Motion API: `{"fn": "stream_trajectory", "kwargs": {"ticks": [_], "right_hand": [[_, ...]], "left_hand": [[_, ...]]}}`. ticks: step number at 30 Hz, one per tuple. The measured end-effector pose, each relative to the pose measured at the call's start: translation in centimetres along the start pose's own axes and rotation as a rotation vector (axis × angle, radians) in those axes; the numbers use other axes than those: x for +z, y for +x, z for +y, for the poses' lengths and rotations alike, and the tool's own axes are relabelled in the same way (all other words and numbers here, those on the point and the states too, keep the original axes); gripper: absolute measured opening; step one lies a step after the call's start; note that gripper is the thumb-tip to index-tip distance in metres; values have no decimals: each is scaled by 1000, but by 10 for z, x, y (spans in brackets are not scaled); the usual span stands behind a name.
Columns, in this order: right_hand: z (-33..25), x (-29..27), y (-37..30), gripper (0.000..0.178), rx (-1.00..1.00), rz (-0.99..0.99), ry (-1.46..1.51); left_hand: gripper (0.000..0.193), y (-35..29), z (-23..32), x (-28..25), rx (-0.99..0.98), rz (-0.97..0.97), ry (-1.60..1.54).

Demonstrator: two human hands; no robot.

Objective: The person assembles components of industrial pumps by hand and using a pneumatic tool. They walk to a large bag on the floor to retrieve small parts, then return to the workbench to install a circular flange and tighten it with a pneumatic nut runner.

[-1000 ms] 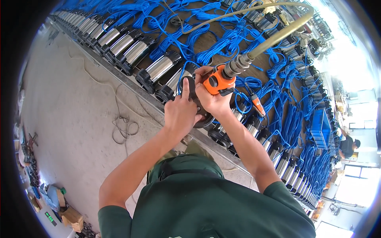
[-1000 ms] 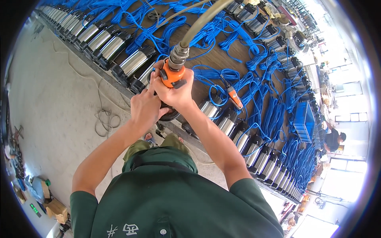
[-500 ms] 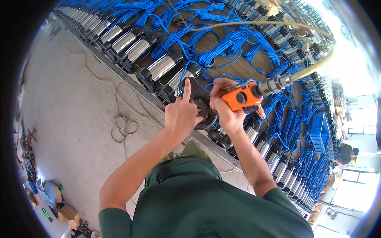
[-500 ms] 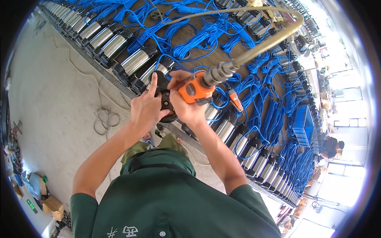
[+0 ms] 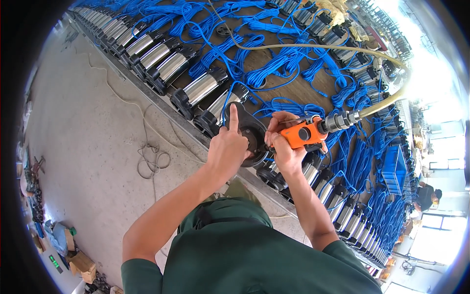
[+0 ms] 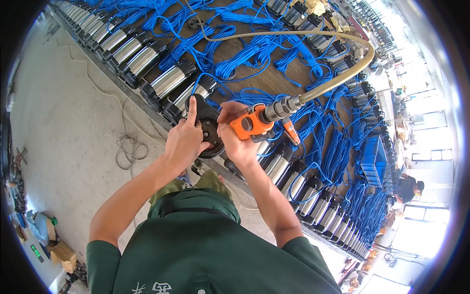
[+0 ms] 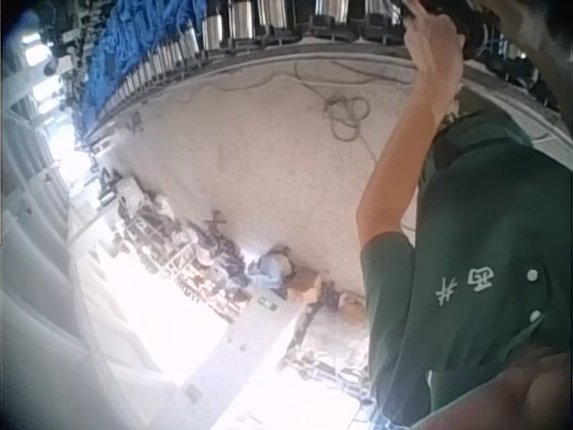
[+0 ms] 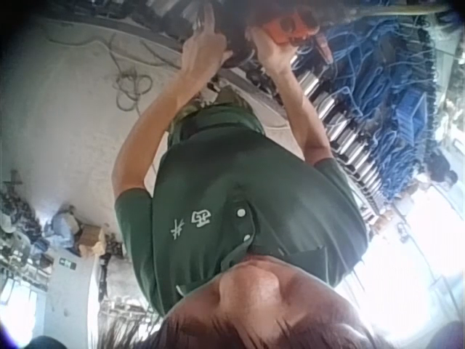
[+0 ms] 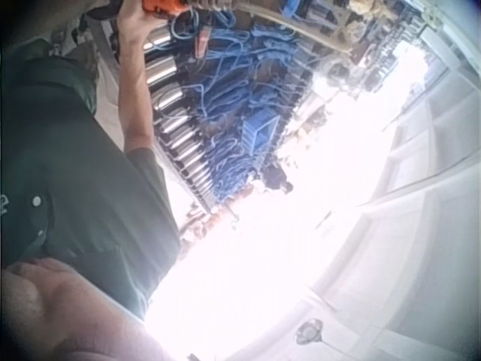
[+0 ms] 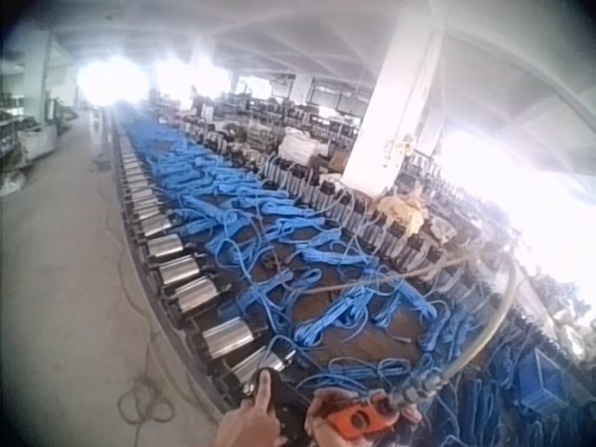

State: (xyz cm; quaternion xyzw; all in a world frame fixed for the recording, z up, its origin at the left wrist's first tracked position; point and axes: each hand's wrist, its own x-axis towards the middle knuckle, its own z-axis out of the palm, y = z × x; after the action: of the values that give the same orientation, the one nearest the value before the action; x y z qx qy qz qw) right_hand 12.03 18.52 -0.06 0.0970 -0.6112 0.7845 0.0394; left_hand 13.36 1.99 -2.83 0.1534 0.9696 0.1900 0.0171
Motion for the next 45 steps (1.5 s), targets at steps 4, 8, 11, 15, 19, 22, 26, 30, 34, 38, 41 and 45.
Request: {"fn": "stream_trajectory", "kwargs": {"ticks": [4, 8, 11, 15, 19, 22, 26, 30, 34, 38, 41, 45], "right_hand": [[-4, 6, -1, 42, -1, 8, -15], [-1, 5, 0, 42, 5, 24, -41], [0, 7, 0, 42, 10, 10, -31], [-1, 6, -3, 42, -15, -9, -113], [2, 3, 1, 42, -35, -19, -70], [2, -2, 1, 41, -43, -29, -67], [0, -2, 2, 39, -46, -3, -63], [-2, -2, 4, 37, -35, 20, -48], [-3, -1, 5, 36, -13, 31, 0], [0, -2, 7, 35, -14, 1, -28], [0, 0, 8, 35, -17, -7, -15], [3, -2, 9, 36, -15, -18, -17]], "left_hand": [[45, 2, 2, -7, -17, -53, -5], [43, 1, 2, -8, -11, -41, -15], [43, 1, 0, -5, -15, -41, -35], [45, 1, 0, -5, -17, -44, -41], [45, 0, 0, -6, -5, -12, -52], [46, 1, 0, -6, -3, -2, -53], [46, 3, -1, -4, -2, 13, -50], [47, 6, 0, -5, -6, 4, -58], [47, 7, -1, -4, -15, 2, -57], [46, 8, -1, -5, -20, -7, -67], [47, 8, -1, -6, -17, -11, -65], [46, 9, -1, -6, -20, -23, -62]]}}
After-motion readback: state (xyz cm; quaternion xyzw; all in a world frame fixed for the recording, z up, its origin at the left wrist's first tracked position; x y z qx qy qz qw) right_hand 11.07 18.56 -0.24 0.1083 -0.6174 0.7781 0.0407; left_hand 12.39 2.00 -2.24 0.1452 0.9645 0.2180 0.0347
